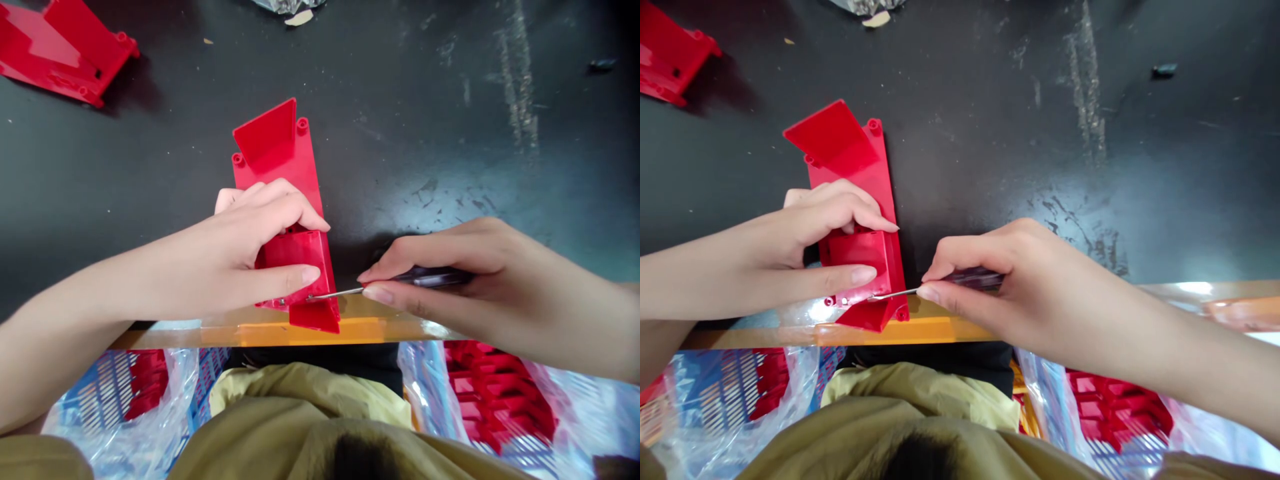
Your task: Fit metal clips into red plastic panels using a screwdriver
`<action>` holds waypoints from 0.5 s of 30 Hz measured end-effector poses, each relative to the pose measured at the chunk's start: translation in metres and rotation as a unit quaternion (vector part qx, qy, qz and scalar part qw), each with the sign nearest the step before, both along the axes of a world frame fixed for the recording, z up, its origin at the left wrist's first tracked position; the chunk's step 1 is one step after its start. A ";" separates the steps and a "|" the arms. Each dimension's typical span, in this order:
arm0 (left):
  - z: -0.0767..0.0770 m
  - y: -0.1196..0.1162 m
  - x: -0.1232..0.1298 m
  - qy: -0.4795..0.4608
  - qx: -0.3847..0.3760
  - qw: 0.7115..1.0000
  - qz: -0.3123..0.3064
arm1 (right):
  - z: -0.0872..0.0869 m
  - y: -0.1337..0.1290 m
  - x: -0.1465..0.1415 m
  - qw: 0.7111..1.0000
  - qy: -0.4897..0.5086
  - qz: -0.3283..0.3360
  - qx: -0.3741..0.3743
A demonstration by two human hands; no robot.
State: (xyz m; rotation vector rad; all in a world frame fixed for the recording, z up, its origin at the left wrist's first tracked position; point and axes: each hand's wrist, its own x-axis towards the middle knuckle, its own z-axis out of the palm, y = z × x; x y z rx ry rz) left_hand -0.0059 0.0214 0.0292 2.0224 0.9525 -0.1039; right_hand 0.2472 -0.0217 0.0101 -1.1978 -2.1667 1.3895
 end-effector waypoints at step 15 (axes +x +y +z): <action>-0.003 -0.007 0.003 0.036 0.036 0.998 0.026 | 0.007 0.004 -0.006 0.997 -0.066 0.012 -0.026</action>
